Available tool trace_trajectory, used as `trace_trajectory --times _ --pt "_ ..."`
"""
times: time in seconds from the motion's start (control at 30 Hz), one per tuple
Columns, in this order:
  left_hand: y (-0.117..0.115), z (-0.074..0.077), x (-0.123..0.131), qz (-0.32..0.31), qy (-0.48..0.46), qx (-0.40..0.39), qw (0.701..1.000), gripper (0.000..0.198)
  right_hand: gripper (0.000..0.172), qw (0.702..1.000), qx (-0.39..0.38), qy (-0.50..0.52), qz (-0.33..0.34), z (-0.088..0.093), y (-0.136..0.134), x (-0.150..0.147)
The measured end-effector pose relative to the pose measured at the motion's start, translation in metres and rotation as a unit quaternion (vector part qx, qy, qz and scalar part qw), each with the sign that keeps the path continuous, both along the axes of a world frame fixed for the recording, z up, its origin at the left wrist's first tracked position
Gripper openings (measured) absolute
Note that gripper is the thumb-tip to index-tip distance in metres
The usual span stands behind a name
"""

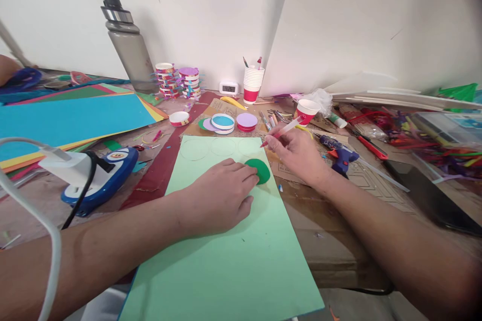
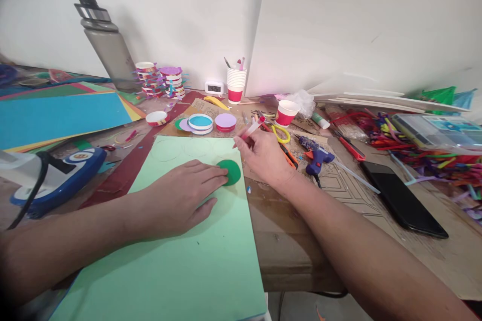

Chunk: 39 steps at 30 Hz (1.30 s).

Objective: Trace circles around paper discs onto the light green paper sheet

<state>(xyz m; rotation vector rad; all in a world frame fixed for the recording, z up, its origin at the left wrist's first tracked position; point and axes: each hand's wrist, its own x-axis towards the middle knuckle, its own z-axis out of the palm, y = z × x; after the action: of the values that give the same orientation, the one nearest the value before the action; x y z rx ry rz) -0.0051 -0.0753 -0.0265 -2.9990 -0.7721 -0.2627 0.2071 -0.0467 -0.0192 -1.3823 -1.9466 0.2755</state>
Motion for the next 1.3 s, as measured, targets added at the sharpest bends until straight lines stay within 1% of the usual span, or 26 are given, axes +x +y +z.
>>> trace_trajectory --times 0.1,0.2,0.43,0.67,0.8,0.97,1.3 --pt "-0.003 0.000 -0.001 -0.002 0.000 -0.006 1.000 0.036 0.021 0.999 -0.018 0.002 0.049 -0.002 -0.005 -0.009" --pt "-0.006 -0.002 -0.003 0.003 -0.013 -0.014 1.000 0.041 0.021 0.997 -0.025 -0.016 0.066 -0.005 -0.008 -0.017" --pt "-0.009 -0.007 -0.005 0.006 -0.015 -0.002 1.000 0.046 0.019 0.997 -0.029 -0.040 0.062 -0.010 -0.006 -0.020" --pt "-0.012 -0.008 -0.006 0.007 -0.001 0.006 1.000 0.066 0.018 0.996 -0.032 -0.058 0.059 -0.010 -0.005 -0.024" --pt "-0.012 -0.007 -0.005 0.004 0.004 0.000 1.000 0.072 0.022 0.996 -0.038 -0.062 0.055 -0.010 -0.005 -0.026" --pt "-0.012 -0.007 -0.004 0.002 0.000 0.000 1.000 0.074 0.022 0.995 -0.043 -0.071 0.055 -0.008 -0.006 -0.028" --pt "-0.011 -0.009 -0.005 0.003 0.001 0.007 1.000 0.075 0.021 0.994 -0.030 -0.074 0.071 -0.007 -0.010 -0.034"
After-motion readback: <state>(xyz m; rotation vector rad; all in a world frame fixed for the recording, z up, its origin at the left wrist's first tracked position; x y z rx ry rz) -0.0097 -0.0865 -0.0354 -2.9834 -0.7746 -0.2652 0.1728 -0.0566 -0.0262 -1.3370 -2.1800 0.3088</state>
